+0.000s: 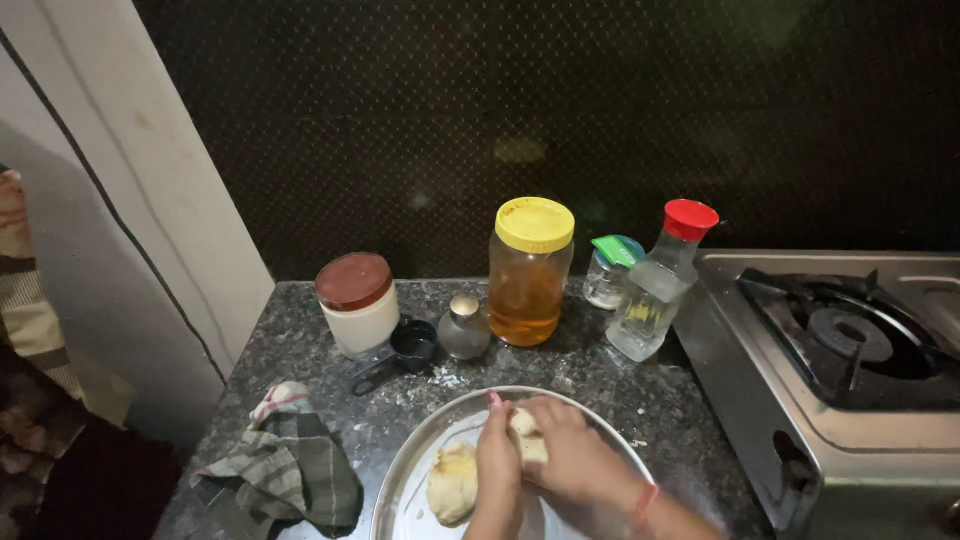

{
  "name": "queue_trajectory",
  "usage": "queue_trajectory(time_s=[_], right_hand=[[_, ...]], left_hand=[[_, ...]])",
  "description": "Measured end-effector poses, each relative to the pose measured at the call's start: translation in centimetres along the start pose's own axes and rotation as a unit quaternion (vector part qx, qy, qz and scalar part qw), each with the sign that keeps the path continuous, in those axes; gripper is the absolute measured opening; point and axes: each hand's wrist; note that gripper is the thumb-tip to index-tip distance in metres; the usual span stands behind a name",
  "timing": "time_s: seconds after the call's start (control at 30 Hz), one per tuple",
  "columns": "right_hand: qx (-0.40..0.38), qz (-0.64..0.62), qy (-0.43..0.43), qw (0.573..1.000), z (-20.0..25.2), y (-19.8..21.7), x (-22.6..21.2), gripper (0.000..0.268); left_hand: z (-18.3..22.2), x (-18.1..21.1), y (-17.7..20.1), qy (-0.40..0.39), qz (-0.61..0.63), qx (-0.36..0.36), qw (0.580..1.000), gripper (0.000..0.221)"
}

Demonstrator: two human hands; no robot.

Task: Shaping and flattening dough balls on a metal plate on a kitchen counter.

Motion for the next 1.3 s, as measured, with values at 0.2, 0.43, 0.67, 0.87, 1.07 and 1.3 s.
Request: queue_trajectory(time_s=[0.2, 0.43, 0.67, 0.87, 1.07, 1.3], right_hand=[[0.092, 0.178, 0.1, 0.975, 1.7, -0.2, -1.7, 0.048], [0.113, 0.18, 0.088, 0.973, -1.6, -0.2, -0.1, 0.027], [0.001, 0.177, -0.041, 0.983, -1.1, 0.8, -1.5, 0.033], [-0.016, 0.053, -0.006, 0.998, 1.5, -0.5, 0.6, 0.044], [0.017, -0.005, 0.044, 0.999, 1.9, -0.9, 0.7, 0.027], [0.073, 0.118, 0.034, 0.99, 0.6, 0.8, -2.7, 0.007]], left_hand=[[3.7, 3.9, -1.4, 0.058, 0.014, 0.016, 0.998, 0.059], [2.3, 1.5, 0.1, -0.008, 0.024, -0.024, 0.999, 0.057], [0.9, 0.0, 0.7, -0.043, -0.046, -0.051, 0.997, 0.065], [-0.2, -1.6, 1.1, -0.012, 0.107, -0.052, 0.993, 0.076], [0.4, -1.3, 1.6, 0.022, 0.05, -0.042, 0.998, 0.088], [-0.6, -2.5, 2.1, -0.004, 0.065, -0.075, 0.995, 0.078]])
Point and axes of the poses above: each hand's wrist, its own z-axis away from the middle knuckle, its own y-axis out of the back of the hand, x = y × z, and after that the axes turned 3 degrees about z, right-handed
